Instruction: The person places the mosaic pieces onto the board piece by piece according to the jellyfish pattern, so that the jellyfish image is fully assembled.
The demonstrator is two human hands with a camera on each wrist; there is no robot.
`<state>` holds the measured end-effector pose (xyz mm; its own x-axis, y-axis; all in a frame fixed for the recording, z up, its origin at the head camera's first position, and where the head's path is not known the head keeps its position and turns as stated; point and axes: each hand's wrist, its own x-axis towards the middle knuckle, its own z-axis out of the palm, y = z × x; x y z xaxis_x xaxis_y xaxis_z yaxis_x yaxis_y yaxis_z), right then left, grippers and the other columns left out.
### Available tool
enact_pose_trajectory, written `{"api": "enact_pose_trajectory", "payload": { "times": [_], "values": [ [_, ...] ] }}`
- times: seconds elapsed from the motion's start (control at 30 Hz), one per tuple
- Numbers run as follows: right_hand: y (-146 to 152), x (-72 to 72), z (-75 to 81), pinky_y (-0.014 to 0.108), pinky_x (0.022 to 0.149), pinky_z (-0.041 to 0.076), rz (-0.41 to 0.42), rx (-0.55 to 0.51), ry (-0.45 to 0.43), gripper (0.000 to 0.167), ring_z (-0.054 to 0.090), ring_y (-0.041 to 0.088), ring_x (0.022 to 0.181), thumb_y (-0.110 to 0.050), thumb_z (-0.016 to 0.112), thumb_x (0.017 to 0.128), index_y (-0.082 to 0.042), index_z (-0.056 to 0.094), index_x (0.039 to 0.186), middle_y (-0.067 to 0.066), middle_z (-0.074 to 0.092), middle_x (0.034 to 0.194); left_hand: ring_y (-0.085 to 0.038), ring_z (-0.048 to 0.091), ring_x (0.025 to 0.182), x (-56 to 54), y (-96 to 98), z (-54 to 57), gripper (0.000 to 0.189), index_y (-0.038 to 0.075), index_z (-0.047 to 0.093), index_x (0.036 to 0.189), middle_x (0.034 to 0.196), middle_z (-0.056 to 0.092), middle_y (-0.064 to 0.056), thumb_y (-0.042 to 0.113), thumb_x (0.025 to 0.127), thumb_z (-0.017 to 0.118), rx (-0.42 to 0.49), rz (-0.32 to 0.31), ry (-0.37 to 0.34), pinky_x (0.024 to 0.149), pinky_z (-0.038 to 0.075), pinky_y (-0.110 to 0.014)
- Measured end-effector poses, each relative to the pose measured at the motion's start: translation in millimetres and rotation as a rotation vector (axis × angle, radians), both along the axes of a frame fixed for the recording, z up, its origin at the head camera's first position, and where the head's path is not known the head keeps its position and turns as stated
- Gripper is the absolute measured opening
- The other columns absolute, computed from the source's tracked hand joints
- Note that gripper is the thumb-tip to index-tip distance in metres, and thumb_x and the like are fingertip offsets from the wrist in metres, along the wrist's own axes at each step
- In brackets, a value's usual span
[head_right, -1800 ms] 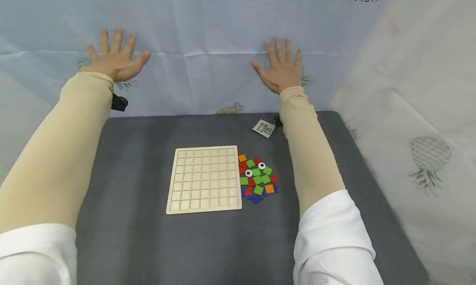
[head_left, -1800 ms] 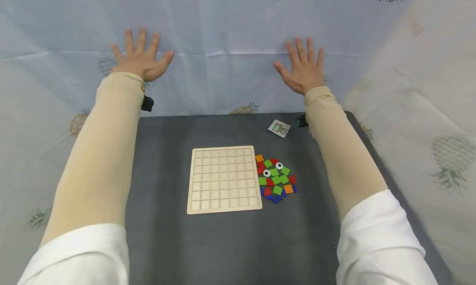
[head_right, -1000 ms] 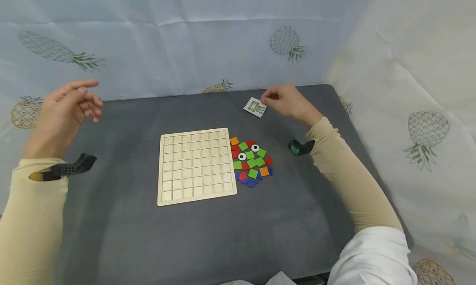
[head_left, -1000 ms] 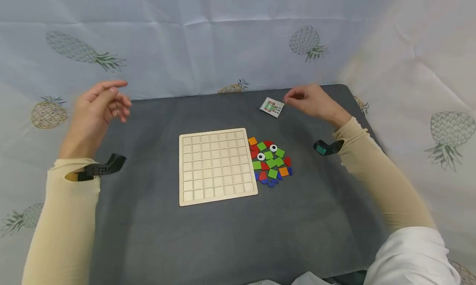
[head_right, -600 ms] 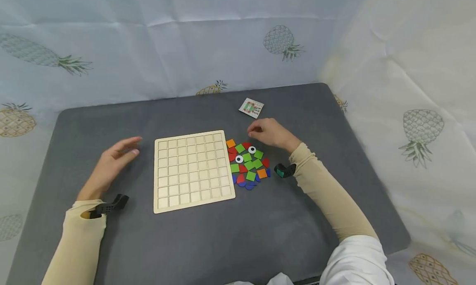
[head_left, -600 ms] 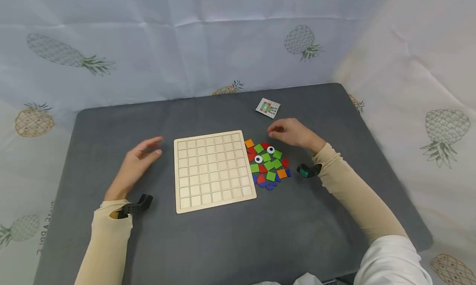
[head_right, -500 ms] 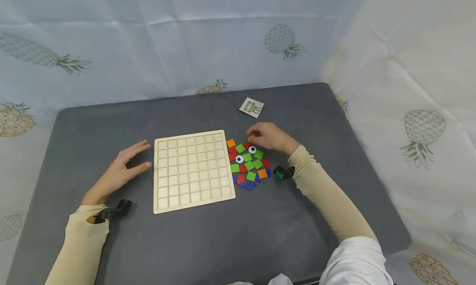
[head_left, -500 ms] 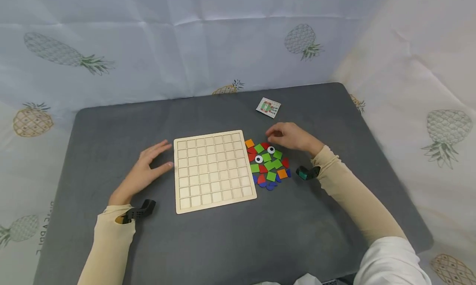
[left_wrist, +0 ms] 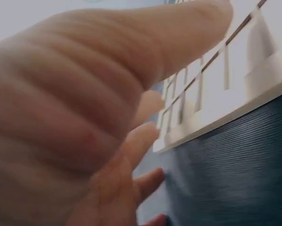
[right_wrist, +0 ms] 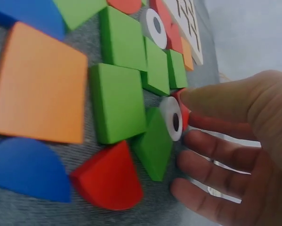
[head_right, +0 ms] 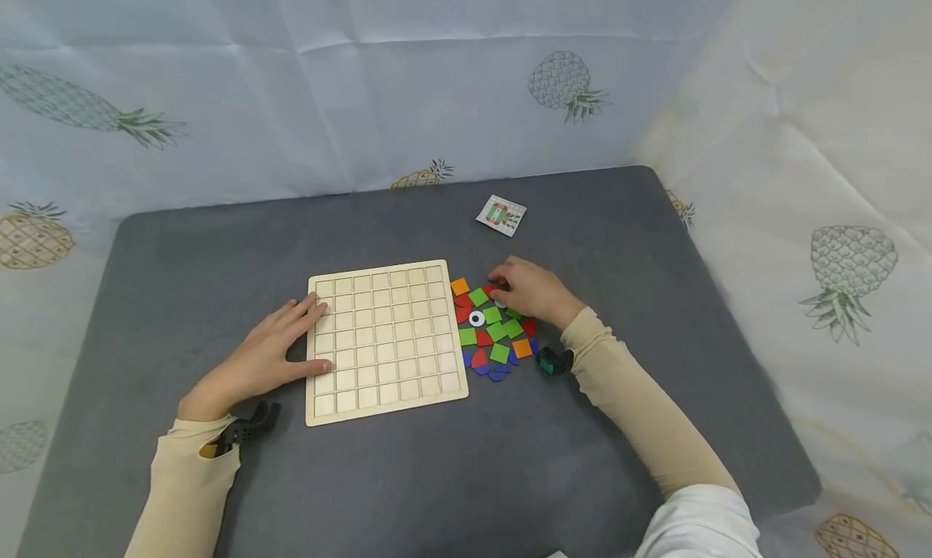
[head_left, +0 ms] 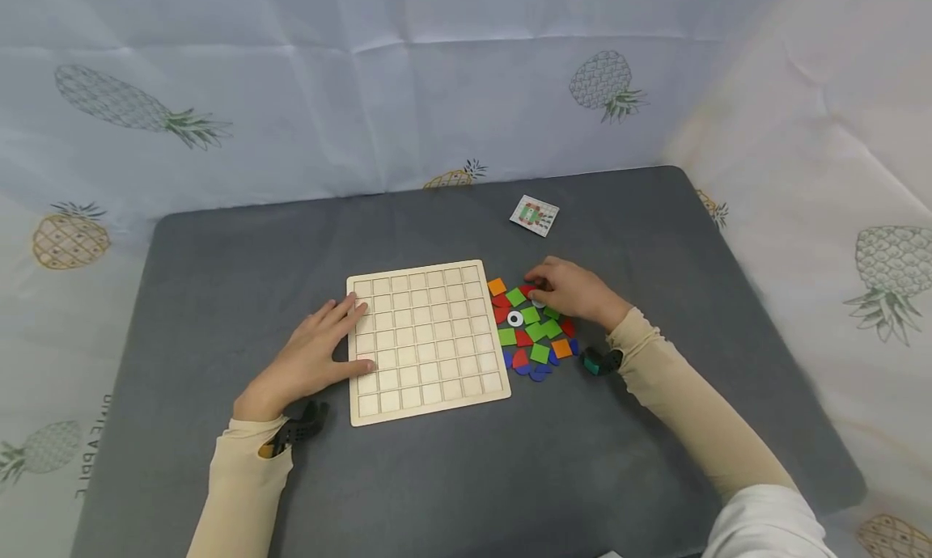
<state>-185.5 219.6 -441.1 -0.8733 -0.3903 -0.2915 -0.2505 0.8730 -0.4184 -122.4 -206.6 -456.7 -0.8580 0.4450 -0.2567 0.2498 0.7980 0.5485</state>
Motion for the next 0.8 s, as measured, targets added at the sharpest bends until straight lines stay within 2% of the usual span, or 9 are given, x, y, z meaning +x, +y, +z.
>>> {"api": "enact_pose_trajectory", "payload": {
  "times": [0.2,0.33,0.6,0.8],
  "values": [
    [-6,2.0,-5.0,0.039,0.079,0.056,-0.041,0.012,0.029,0.029,0.061,0.023,0.093,-0.021,0.065,0.100,-0.005,0.070,0.124,0.011,0.065,0.111,-0.040,0.008,0.159,20.5,1.0,-21.1,0.090,0.015,0.023,0.163,0.172,0.012,-0.008,0.054,0.094,0.066,0.041,0.060,0.119,0.125,0.007,-0.066],
    [-5,2.1,-7.0,0.039,0.079,0.056,-0.066,-0.013,0.021,0.026,0.061,0.023,0.093,-0.021,0.065,0.100,-0.005,0.069,0.121,0.011,0.065,0.110,-0.038,0.007,0.159,29.5,-0.5,-30.7,0.089,0.017,0.022,0.163,0.172,0.012,-0.006,0.054,0.095,0.065,0.060,0.077,0.153,0.128,0.004,-0.061],
    [5,-2.7,-8.9,0.032,0.070,0.050,-0.145,-0.194,-0.102,0.017,0.057,0.022,0.081,-0.022,0.066,0.100,-0.008,0.065,0.109,0.010,0.064,0.098,-0.035,0.006,0.160,34.7,-1.3,-35.5,0.086,0.019,0.025,0.163,0.172,0.016,-0.005,0.056,0.095,0.063,0.064,0.089,0.167,0.128,0.001,-0.059],
    [6,-10.1,-2.7,0.029,0.071,0.050,-0.185,-0.335,-0.145,0.020,0.058,0.024,0.082,-0.025,0.066,0.100,-0.006,0.065,0.105,0.011,0.065,0.095,-0.034,0.007,0.160,35.7,-3.2,-37.1,0.085,0.019,0.027,0.162,0.171,0.018,-0.004,0.056,0.095,0.064,0.058,0.098,0.183,0.129,0.001,-0.056]
  ]
}}
